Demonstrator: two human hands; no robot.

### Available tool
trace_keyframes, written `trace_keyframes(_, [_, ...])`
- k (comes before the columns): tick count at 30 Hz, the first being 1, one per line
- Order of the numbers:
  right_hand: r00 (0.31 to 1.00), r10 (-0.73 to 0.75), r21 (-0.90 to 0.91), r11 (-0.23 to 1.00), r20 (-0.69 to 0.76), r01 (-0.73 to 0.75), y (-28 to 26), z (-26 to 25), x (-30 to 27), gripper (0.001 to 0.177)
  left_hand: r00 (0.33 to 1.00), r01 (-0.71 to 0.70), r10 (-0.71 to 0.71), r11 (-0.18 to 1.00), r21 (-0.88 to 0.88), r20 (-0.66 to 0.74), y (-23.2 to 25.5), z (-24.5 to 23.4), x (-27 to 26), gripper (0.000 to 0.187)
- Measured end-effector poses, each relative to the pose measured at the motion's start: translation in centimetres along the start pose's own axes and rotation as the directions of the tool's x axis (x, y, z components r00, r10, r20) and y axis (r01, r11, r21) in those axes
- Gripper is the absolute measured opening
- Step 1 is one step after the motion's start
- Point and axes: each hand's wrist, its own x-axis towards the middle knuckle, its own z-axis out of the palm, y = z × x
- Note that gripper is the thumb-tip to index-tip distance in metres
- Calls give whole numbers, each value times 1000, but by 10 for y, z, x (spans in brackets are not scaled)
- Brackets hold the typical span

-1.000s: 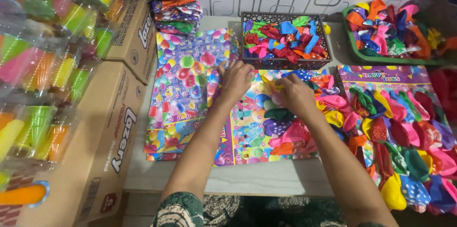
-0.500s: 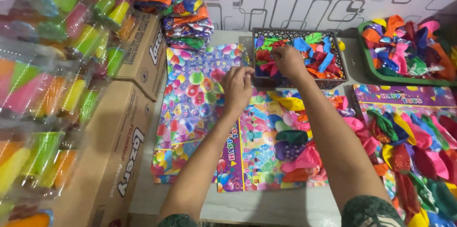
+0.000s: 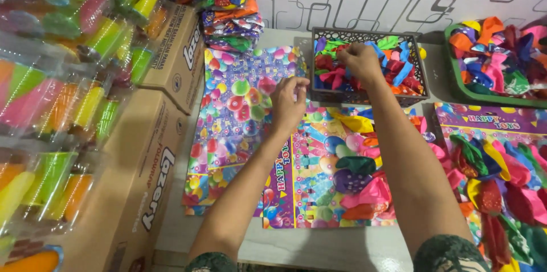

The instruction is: Organizing and arranging uninflated balloons from a basket onto cardboard display sheets.

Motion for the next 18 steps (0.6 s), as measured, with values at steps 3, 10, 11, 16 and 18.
trace_keyframes(3, [984,-102,-210,969,148,132,-11,0,-12,28,1000,-7,7,1000,-19,0,31,0,-2,19])
trace_keyframes(10, [969,-179,-231,949,169,216,-16,3,-23,34,999,35,-34,998,-52,17,34,-7,-10,20])
trace_keyframes(11, [985,-151,-102,982,88,160,-13,-5,-23,33,999,52,-51,998,-46,17,29,-10,-10,19])
trace_keyframes(16, [995,-95,80,992,24,93,-33,-37,-44,29,991,137,-135,988,-72,23,36,-18,-7,19])
trace_keyframes(18, [985,-140,-20,990,98,142,-29,-36,-43,33,985,173,-171,981,-87,38,43,-15,-6,18])
